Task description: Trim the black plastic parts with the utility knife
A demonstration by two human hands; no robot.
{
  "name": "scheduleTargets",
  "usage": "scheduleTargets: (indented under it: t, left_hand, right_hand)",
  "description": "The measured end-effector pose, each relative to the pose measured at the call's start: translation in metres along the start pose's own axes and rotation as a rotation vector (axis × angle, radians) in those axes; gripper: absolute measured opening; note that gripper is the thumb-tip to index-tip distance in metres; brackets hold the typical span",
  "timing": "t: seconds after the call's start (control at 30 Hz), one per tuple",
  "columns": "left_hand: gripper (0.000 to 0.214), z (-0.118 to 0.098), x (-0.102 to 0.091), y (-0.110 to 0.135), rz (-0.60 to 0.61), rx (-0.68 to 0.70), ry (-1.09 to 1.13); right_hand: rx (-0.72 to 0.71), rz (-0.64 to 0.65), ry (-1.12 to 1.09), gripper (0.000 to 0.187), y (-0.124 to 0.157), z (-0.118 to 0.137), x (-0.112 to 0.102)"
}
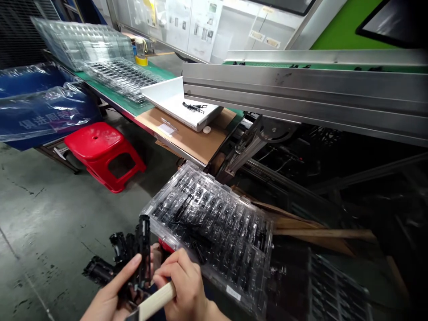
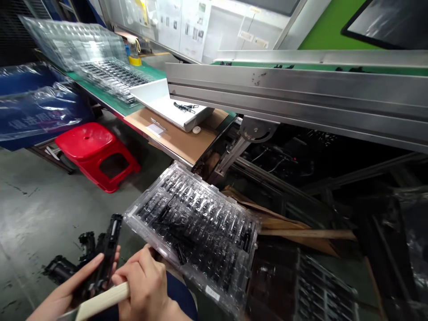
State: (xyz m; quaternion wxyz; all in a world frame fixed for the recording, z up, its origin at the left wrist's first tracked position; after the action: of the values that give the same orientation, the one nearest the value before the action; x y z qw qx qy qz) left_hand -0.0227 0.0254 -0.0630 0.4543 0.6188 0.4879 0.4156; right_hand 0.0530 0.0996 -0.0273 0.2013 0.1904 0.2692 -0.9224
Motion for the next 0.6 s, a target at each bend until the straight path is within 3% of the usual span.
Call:
scheduleTargets:
  t: [0.07, 0.13, 0.17, 0.3, 0.37, 0.47, 0.6]
  left_hand:
    - [0.024, -0.014, -0.003, -0.007, 0.007, 0.052, 0.023]
    - [0.025, -0.028, -0.008, -0.011, 0.015, 0.119, 0.049]
    - [0.026, -0.032, -0.010, -0.012, 0.020, 0.130, 0.057]
    - [0.030, -0.027, -0.012, -0.008, 0.053, 0.038, 0.079]
    - [0.033, -0.018, -0.010, -0.006, 0.061, -0.025, 0.053]
    - [0.038, -0.007, -0.009, -0.004, 0.050, -0.084, 0.013]
    - [0.044, -0.003, -0.009, -0.005, 0.052, -0.108, -0.014]
  right_hand:
    - [0.128, 0.126, 0.036, 0.018, 0.013, -0.022, 0.008]
    - [0.237, 0.174, 0.103, 0.012, 0.023, -0.051, 0.007]
    - [0.282, 0.160, 0.142, 0.010, 0.025, -0.068, 0.003]
    - [0.463, 0.065, 0.293, 0.034, 0.024, -0.140, -0.016]
    - [0.520, 0.047, 0.321, 0.032, 0.019, -0.167, -0.020]
    - [0.553, 0.054, 0.267, 0.018, 0.011, -0.183, -0.019]
    - [0.593, 0.018, 0.081, 0.014, -0.001, -0.173, -0.026]
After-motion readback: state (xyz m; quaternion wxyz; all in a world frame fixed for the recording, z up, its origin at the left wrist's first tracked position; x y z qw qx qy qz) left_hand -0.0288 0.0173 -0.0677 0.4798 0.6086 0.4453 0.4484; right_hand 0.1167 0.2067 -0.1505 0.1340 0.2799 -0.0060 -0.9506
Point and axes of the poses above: each hand's wrist, its own y-axis away from the middle knuckle, its own x-axis out of the palm, z = x × y, the point moved 7 cm from there along -y, towards the middle knuckle, and after that the axes turned 12 degrees about -z, right-handed, at the moved point
